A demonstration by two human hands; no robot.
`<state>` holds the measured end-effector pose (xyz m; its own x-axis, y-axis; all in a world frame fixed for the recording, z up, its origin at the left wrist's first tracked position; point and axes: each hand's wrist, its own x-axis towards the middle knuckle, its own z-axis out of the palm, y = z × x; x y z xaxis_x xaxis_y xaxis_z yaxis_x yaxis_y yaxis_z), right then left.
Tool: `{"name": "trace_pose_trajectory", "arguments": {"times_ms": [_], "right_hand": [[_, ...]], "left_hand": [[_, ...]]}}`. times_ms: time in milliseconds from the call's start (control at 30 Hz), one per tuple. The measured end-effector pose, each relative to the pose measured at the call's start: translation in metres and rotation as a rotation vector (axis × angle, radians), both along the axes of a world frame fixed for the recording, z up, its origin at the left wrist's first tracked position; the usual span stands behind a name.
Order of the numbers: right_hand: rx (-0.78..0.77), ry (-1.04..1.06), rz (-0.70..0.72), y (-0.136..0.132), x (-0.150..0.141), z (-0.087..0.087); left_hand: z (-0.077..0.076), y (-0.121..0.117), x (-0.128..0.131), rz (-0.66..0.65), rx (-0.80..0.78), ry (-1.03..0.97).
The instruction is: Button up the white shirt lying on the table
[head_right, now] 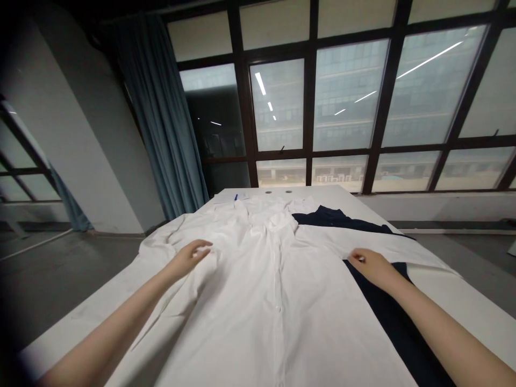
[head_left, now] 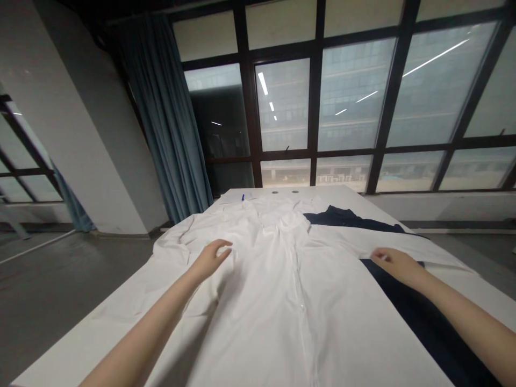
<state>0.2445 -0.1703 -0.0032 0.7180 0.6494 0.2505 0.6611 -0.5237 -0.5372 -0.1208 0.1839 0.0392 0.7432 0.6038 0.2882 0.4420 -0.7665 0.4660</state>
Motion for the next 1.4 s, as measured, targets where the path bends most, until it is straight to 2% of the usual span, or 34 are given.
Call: {"name": "trace_pose_trajectory", "arguments": {"times_ms": [33,100,200,267,367,467,533,667,767,867,933,1033,1133,1200,1300,1400], "right_hand": [[-0.052,0.008,0.081,0.031,0.015,0.006],[-0.142,0.010,0.159,0.088,0.040,0.005],[-0.278,-0.031,0.110,0.148,0.071,-0.018],[-0.337,-0.048,0.026,0.165,0.090,-0.038],[-0.392,-0.072,-0.102,0.166,0.120,-0.065],[-0.465,-0.200,-0.146,0.155,0.150,-0.079],[-0.532,-0.280,-0.135,0.148,0.166,-0.082],[-0.623,-0.301,-0.096,0.133,0.188,-0.078],[-0.631,-0.312,-0.174,0.122,0.191,-0.070],[-0.586,-0.326,-0.277,0.130,0.178,-0.057],[-0.508,-0.316,-0.208,0.154,0.161,-0.050],[-0.450,-0.275,-0.009,0.217,0.127,-0.047],[-0.415,-0.219,0.083,0.280,0.094,-0.058],[-0.392,-0.186,0.072,0.307,0.080,-0.068],[-0.352,-0.148,0.029,0.318,0.077,-0.075],[-0.294,-0.112,-0.011,0.308,0.087,-0.073]], "left_hand": [[0.004,0.015,0.026,-0.015,0.004,-0.019],[0.001,0.040,0.074,-0.005,0.043,0.041],[-0.020,0.071,0.126,0.054,0.110,0.177],[-0.037,0.091,0.143,0.101,0.124,0.221],[-0.056,0.121,0.145,0.169,0.132,0.295],[-0.061,0.150,0.132,0.148,0.109,0.357],[-0.057,0.168,0.120,0.160,0.159,0.374],[-0.051,0.192,0.095,0.381,0.299,0.460],[-0.056,0.195,0.086,0.431,0.220,0.563],[-0.060,0.186,0.101,0.375,0.202,0.536],[-0.060,0.177,0.126,0.317,0.194,0.468],[-0.063,0.162,0.177,0.229,0.119,0.372],[-0.078,0.148,0.223,0.217,0.007,0.318],[-0.092,0.142,0.243,0.262,-0.056,0.288],[-0.105,0.139,0.256,0.312,-0.130,0.224],[-0.109,0.139,0.262,0.287,-0.208,0.120]]}}
